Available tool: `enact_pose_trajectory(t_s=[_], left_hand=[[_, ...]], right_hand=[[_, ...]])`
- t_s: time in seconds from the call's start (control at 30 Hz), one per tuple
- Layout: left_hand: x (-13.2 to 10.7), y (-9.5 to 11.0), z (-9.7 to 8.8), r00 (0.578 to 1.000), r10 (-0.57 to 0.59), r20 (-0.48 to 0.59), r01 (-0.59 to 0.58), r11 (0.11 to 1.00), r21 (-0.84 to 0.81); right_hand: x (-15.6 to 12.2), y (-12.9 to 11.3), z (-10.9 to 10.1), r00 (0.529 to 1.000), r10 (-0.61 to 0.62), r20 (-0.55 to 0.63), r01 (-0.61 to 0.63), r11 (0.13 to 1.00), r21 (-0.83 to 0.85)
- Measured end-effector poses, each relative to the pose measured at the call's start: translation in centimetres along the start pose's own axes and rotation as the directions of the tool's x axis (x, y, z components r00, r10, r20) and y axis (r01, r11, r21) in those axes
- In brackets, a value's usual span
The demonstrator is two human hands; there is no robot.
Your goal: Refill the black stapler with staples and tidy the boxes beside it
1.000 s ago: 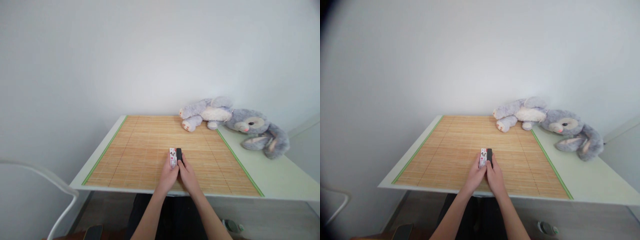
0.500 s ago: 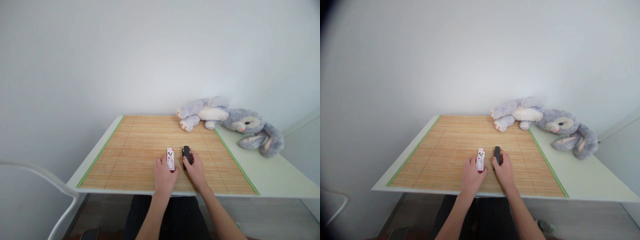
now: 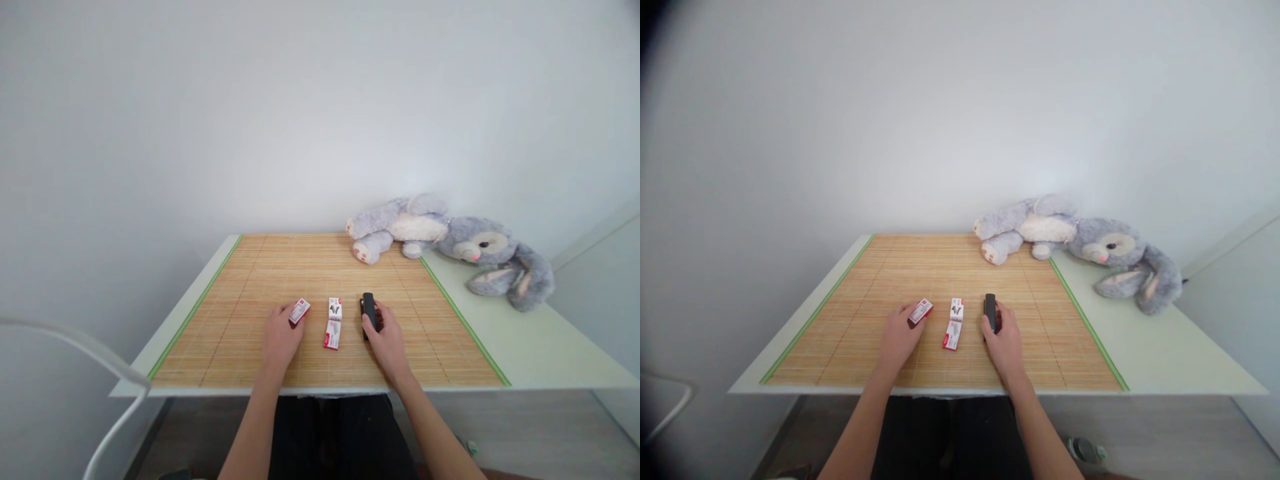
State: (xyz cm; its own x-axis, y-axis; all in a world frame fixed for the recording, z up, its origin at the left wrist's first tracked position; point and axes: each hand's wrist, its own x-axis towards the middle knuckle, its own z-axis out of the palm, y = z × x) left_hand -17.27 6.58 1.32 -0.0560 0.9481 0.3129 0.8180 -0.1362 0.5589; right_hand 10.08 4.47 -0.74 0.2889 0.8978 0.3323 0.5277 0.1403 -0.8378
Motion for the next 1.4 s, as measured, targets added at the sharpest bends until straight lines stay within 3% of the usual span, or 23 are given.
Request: enact_pose_trajectory(t_s=[0.1, 0.17, 0.27, 0.43, 0.63, 1.1, 1.27, 1.4], left_hand=[[0.7, -0.8, -0.1, 1.0, 0.005, -0.03, -0.005, 1.0, 0.013], [-0.2, -0.7, -0.5, 0.998, -0.01, -0.064, 0.012, 0.999, 0.03], [-3.3, 0.0, -1.4, 0.993, -0.054, -0.103, 0.063, 0.995, 0.083], [-7.9, 1.7, -1.8, 0.984, -0.168, -0.062, 0.178, 0.952, 0.249], [-6.6, 2.7, -0.8, 0.977, -0.203, -0.071, 0.215, 0.92, 0.327], [-4.3, 1.5, -0.3, 0.981, -0.171, -0.092, 0.193, 0.908, 0.371], [-5.9, 1.3, -1.4, 0.981, -0.165, -0.102, 0.192, 0.904, 0.382], [-7.7, 3.5, -1.9, 0.987, -0.081, -0.142, 0.12, 0.948, 0.296]], right_hand=[[0.0, 0.2, 0.0, 1.0, 0.007, -0.004, -0.007, 1.0, -0.001], [0.0, 0.3, 0.0, 1.0, 0.013, -0.002, -0.013, 1.0, 0.001], [0.0, 0.4, 0.0, 1.0, 0.02, 0.004, -0.021, 1.0, 0.007], [0.0, 0.5, 0.0, 1.0, 0.025, 0.0, -0.025, 1.0, 0.015], [0.0, 0.6, 0.0, 1.0, 0.023, 0.003, -0.023, 1.0, 0.009], [0.1, 0.4, 0.0, 1.0, 0.03, 0.002, -0.03, 0.999, 0.02], [0.1, 0.5, 0.1, 0.999, 0.038, 0.0, -0.038, 0.999, 0.031], [0.0, 0.5, 0.1, 0.999, 0.041, 0.009, -0.042, 0.999, 0.035]])
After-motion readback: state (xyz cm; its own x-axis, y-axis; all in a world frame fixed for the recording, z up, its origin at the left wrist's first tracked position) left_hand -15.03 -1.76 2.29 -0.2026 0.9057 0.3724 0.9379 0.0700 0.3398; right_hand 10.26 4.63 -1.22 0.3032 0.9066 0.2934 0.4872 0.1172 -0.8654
